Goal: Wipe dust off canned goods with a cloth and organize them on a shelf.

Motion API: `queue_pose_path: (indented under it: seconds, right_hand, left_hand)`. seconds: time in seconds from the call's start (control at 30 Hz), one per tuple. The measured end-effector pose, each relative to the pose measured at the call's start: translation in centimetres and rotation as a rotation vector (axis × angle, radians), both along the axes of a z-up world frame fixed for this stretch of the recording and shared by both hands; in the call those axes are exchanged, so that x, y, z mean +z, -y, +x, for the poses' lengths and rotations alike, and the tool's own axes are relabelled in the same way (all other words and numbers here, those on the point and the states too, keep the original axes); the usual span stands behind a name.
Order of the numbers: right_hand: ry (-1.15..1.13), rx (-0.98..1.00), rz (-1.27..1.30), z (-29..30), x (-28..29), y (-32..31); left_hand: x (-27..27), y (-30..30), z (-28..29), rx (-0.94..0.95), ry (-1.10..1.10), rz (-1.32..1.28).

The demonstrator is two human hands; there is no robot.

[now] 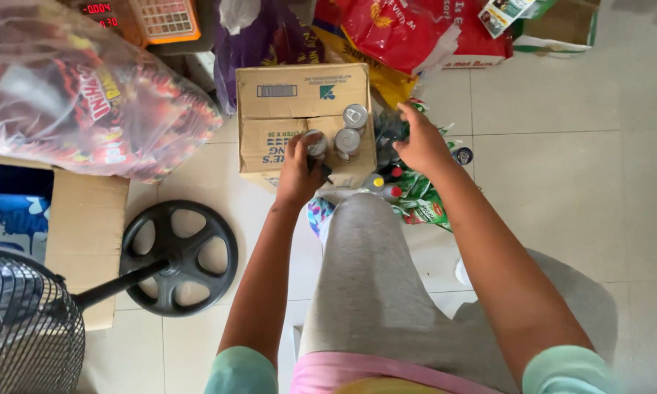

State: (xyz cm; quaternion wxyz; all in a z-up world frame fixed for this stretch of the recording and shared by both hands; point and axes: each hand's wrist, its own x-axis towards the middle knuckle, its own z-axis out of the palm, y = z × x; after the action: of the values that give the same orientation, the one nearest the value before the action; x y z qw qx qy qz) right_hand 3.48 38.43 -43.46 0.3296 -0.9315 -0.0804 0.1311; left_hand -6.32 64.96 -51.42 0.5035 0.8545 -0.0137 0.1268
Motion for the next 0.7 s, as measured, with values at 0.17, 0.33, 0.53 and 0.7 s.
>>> queue_pose_path:
  seconds: [0.17, 0.33, 0.53, 0.7]
  right_hand:
    - [0.217, -0.080, 0.104, -8.8, 2.2, 8.6]
    - [0.065, -0.264, 0.657, -20.3, 5.2, 12.8]
    - [-0.181, -0.397, 1.282, -29.8, 9.6, 13.5]
    - [-0.358, -0.536, 1.398, -34.2, 11.5, 14.5]
  left_hand:
    - [3.2, 2.1, -4.6, -0.040, -0.006, -0.249]
    - [11.1, 10.4, -8.4, -0.342, -0.143, -0.778]
    - [17.5, 20.6, -12.0, -0.757, -0.117, -1.126]
    - [20.7, 22.8, -14.8, -0.987, -0.138, -1.197]
